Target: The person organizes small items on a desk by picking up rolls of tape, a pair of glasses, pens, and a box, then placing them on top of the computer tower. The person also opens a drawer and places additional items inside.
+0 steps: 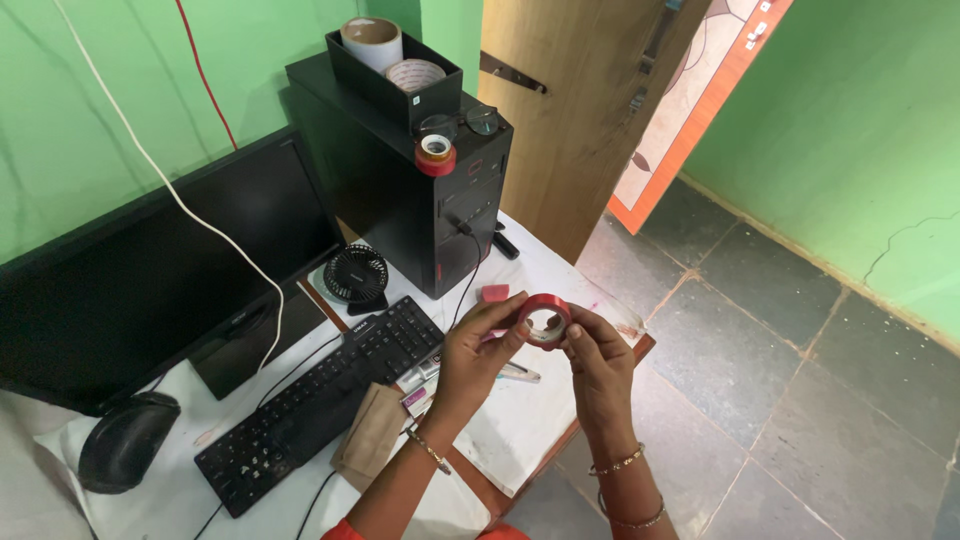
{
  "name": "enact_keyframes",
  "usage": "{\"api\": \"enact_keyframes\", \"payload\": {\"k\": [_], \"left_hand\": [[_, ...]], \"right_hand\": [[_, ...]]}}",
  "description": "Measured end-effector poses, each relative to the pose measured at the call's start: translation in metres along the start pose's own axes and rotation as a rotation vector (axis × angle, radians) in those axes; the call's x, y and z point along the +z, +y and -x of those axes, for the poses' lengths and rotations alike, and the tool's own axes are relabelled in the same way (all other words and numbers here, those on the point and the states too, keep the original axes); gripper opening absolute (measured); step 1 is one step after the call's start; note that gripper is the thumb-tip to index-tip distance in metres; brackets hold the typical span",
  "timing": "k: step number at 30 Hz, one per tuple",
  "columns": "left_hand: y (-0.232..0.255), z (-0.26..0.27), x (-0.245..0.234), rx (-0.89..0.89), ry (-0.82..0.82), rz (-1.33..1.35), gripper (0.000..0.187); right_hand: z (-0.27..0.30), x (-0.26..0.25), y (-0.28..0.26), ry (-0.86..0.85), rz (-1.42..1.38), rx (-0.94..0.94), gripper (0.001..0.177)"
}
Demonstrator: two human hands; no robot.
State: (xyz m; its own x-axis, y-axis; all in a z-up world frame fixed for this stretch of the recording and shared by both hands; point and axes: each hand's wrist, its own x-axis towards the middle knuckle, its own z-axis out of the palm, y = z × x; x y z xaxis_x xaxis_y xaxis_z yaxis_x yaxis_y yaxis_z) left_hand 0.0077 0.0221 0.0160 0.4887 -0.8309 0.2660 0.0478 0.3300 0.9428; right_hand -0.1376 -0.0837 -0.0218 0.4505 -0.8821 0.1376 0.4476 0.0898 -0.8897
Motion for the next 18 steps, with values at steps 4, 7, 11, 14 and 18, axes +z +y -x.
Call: {"api": "enact_keyframes", "payload": {"k": [4, 7, 11, 14, 18], "left_hand": [[-0.003, -0.002, 0.001, -0.003, 0.035, 0.085, 0.039], [-0.003, -0.004, 0.003, -0.035, 0.066, 0.062, 0.037], [-0.002, -0.008, 0.008, 0.018, 0.047, 0.036, 0.039], [-0.003, -0.008, 0.015, 0.009, -0.019, 0.062, 0.049], [-0.005, -0.006, 0.022, -0.087, -0.101, 0.179, 0.063]], "right_hand": [[0.0, -0.004, 0.002, -0.004, 0.02, -0.007, 0.029], [0.002, -0.001, -0.005, -0.006, 0.099, -0.034, 0.027], [0.008, 0.008, -0.022, -0.068, 0.211, -0.191, 0.025], [0.013, 0.017, -0.032, -0.064, 0.46, -0.406, 0.029], [0.021, 0.026, -0.044, 0.003, 0.914, -0.689, 0.034]]}}
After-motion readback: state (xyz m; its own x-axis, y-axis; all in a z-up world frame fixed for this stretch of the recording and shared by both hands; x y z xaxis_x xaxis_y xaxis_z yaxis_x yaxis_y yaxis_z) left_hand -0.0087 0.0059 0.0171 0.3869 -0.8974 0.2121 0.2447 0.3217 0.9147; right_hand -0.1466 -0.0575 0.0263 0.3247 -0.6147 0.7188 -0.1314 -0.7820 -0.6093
